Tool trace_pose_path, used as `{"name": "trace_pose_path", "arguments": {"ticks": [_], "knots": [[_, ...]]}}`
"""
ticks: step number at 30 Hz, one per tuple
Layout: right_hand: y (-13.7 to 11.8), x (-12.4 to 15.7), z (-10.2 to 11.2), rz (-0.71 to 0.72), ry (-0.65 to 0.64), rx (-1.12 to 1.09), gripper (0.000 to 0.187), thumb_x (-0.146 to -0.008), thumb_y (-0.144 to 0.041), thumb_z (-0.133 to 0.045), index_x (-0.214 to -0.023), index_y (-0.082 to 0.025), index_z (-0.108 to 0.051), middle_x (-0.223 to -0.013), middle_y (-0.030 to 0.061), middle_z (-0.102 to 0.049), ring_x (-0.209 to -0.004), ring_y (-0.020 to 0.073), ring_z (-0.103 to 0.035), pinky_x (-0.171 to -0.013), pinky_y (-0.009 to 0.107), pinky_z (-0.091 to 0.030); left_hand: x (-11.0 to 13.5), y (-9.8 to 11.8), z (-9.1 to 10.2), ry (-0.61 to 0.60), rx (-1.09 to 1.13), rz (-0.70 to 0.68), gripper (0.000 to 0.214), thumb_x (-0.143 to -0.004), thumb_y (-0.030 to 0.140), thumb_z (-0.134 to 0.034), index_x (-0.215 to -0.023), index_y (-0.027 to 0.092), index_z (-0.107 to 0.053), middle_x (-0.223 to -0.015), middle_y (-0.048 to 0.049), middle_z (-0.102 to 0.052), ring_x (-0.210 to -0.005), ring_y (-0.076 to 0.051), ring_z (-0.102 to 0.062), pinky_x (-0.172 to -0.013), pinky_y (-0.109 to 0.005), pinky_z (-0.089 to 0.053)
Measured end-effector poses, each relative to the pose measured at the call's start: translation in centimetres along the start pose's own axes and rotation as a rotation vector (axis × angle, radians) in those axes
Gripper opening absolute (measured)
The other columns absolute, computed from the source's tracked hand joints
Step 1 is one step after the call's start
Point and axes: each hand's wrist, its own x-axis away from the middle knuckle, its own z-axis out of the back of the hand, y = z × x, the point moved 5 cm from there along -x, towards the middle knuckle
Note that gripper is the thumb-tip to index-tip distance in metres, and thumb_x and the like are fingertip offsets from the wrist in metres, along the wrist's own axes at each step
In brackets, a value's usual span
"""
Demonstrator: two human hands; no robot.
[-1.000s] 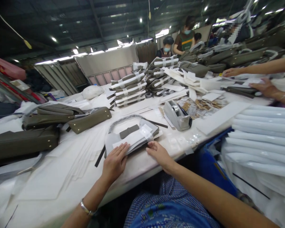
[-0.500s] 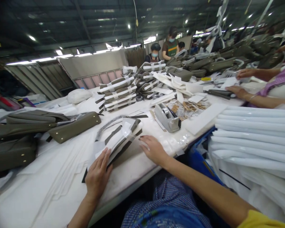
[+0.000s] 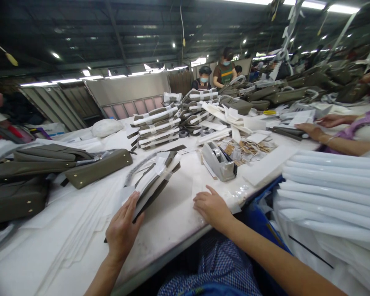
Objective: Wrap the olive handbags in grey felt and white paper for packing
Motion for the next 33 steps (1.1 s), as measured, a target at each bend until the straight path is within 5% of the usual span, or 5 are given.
{"name": "trace_pose_path", "arguments": {"ticks": [9,16,26,29,33], "knots": [[1.3,-3.2,-3.9,-0.238,0.017,0.046,0.065,-0.092,-0.048,-0.058,-0.140,-0.005,-0.051,-0.147,0.0262,-0.044,-0.139,0.0378,-0.040,-0.112,0.056,-0.036,-0.6,0.8,0.3,0.042,0.011,0.016,0.076,-0.088,0.011,-0.060,-0.154,0.031,-0.026,-0.146,-0.0018,-0.052,-0.125,-0.022,-0.058,-0.103,-0.036,-0.051],[-5.6,-8.6,-8.9,0.277,-0.073,-0.126,0.062,-0.092,-0.049,-0.058,-0.144,-0.018,-0.049,-0.149,0.0159,-0.046,-0.143,0.0321,-0.035,-0.118,0.054,-0.027,-2.6,2.6,0.2,0.104,0.047,-0.048,0.067,-0.089,0.012,-0.058,-0.150,0.028,-0.034,-0.144,-0.0051,-0.054,-0.126,-0.022,-0.057,-0.103,-0.036,-0.051],[-7.9,-2.6,-0.3,0.374,0.144,-0.452,0.021,-0.097,-0.022,-0.052,-0.107,-0.025,-0.069,-0.103,0.0048,-0.073,-0.100,0.0183,-0.067,-0.090,0.031,-0.055,0.2,6.4,-2.3,0.014,0.014,-0.276,0.042,-0.095,0.016,-0.053,-0.136,0.023,-0.055,-0.142,-0.0036,-0.056,-0.127,-0.022,-0.057,-0.101,-0.036,-0.054],[-6.0,-5.2,1.9,0.265,0.195,-0.415,0.020,-0.097,-0.026,-0.051,-0.103,-0.025,-0.069,-0.104,0.0048,-0.073,-0.101,0.0186,-0.067,-0.094,0.032,-0.052,1.1,8.5,-2.8,0.048,0.000,-0.318,0.037,-0.096,0.016,-0.051,-0.132,0.021,-0.058,-0.138,-0.0050,-0.060,-0.124,-0.022,-0.059,-0.099,-0.035,-0.056],[-2.3,-12.7,-0.8,-0.013,-0.041,-0.257,0.027,-0.094,-0.028,-0.052,-0.115,-0.020,-0.067,-0.120,0.0077,-0.070,-0.111,0.0211,-0.064,-0.099,0.033,-0.048,1.2,10.9,-2.8,0.058,-0.016,-0.313,0.041,-0.097,0.017,-0.049,-0.137,0.026,-0.055,-0.136,-0.0028,-0.061,-0.120,-0.019,-0.062,-0.095,-0.032,-0.057]]}}
